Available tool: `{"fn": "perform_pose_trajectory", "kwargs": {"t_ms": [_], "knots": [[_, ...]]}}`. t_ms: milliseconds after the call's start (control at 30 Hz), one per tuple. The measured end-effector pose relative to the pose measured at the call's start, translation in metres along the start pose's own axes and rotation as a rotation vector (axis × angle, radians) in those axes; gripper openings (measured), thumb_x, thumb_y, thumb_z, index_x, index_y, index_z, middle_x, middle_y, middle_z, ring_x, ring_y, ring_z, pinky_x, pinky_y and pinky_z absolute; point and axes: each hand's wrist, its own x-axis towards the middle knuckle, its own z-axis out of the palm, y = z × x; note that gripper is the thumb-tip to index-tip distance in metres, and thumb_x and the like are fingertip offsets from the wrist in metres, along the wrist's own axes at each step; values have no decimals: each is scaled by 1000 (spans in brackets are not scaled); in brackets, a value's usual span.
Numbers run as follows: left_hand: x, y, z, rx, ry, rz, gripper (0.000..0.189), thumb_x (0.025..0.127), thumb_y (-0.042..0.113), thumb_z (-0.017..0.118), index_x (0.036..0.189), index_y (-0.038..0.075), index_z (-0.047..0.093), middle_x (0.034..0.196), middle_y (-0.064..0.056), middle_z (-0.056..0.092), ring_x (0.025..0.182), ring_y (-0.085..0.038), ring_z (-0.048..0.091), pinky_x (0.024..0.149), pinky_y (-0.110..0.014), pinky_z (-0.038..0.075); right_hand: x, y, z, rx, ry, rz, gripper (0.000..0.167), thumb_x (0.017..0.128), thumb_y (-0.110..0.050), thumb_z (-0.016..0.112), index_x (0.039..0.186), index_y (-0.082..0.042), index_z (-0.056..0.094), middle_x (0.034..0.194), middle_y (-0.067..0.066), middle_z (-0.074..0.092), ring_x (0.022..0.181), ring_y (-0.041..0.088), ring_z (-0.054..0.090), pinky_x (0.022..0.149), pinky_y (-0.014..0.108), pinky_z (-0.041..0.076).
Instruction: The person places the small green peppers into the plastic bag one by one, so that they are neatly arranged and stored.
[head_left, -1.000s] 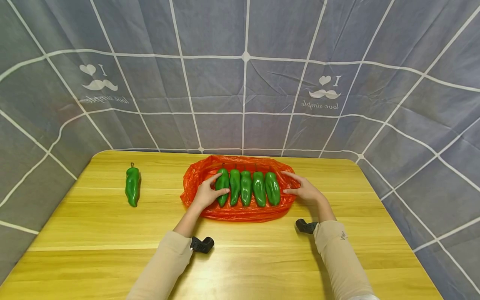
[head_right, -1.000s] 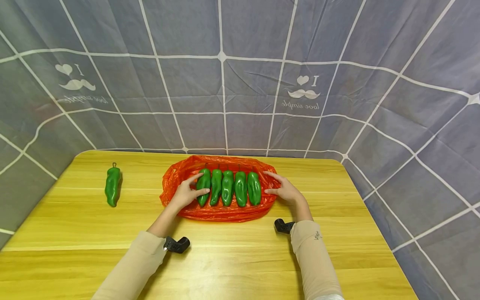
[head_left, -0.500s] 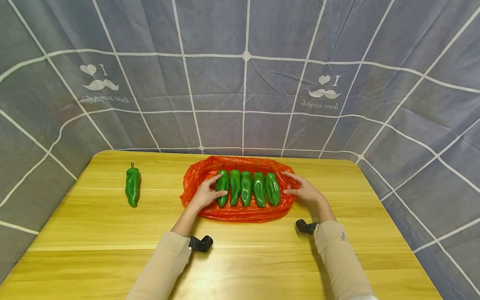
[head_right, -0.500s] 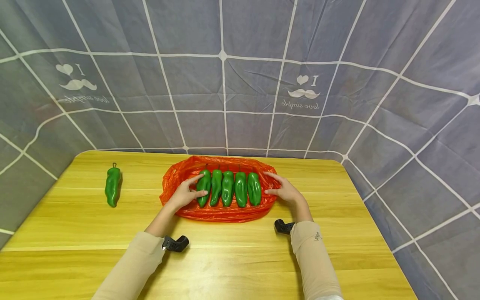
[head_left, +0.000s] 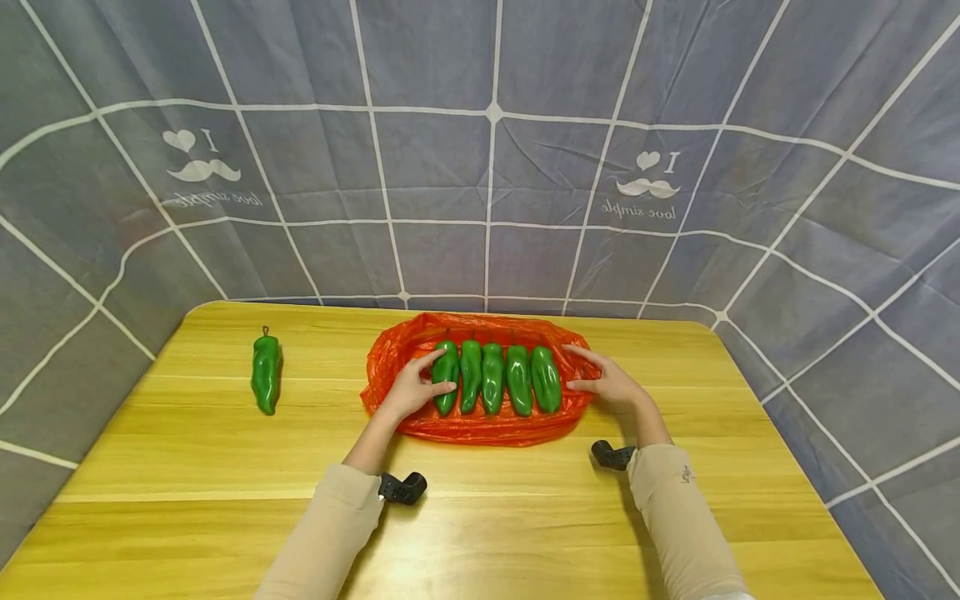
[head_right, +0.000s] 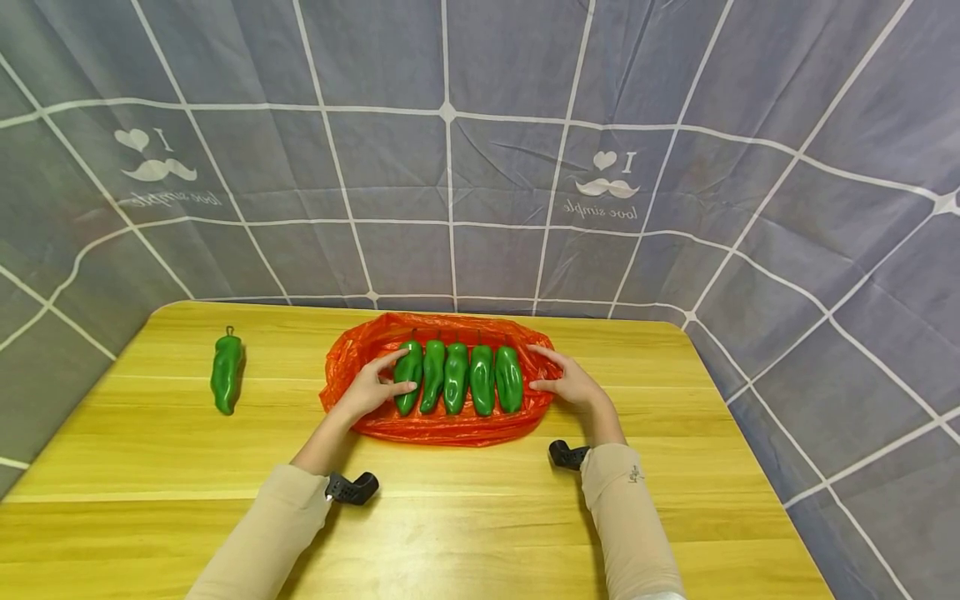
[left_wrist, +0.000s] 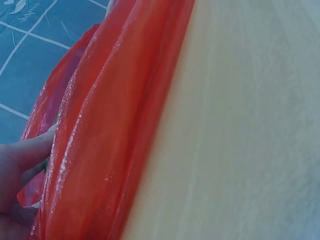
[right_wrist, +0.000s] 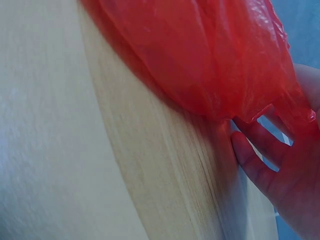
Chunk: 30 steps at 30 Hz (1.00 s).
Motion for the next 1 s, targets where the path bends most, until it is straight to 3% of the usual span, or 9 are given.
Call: {"fn": "perform_pose_trajectory", "kwargs": {"t_ms": [267, 400, 533, 767, 900, 1000], "knots": [[-6, 7, -4, 60, 33, 44, 63, 79, 11, 72, 134, 0, 44, 104, -26, 50, 75, -24, 60, 64, -27, 48, -2, -6, 1, 38, -8, -1, 66, 81, -7, 68, 140, -11, 38, 143, 23, 29, 130, 43, 24, 105, 56, 15], [-12, 12, -10, 94, 59, 61, 62, 79, 12, 72, 134, 1, 44, 108, -27, 46, 88, -34, 56, 75, -39, 49, -8, -21, 1, 67, -17, 0, 65, 81, -2, 66, 139, -4, 37, 142, 27, 27, 129, 45, 25, 105, 56, 16], [-17, 15, -18, 99, 73, 84, 62, 80, 15, 71, 134, 3, 44, 113, -27, 46, 93, -35, 55, 80, -43, 47, -12, -34, 1, 59, -27, 4, 64, 82, 0, 64, 139, -2, 36, 142, 27, 27, 129, 45, 26, 105, 55, 18], [-27, 25, -35, 12, 125, 149, 59, 80, 12, 70, 133, 2, 45, 112, -27, 50, 91, -35, 55, 79, -38, 48, -12, -36, 0, 35, -31, 3, 63, 82, -1, 64, 139, -1, 36, 143, 27, 27, 130, 45, 23, 105, 56, 16], [-36, 32, -49, -59, 173, 163, 57, 81, 8, 69, 132, -1, 45, 110, -27, 50, 93, -36, 54, 78, -27, 47, -11, -36, -1, 40, -31, 1, 63, 82, -1, 64, 138, -2, 37, 143, 27, 27, 130, 45, 23, 105, 56, 16], [-38, 29, -59, -87, 218, 144, 57, 81, 7, 69, 132, 1, 45, 112, -25, 51, 95, -35, 53, 76, -17, 44, -11, -37, -1, 32, -28, -1, 62, 82, -1, 64, 138, -2, 37, 142, 27, 29, 129, 45, 25, 105, 56, 17]]}}
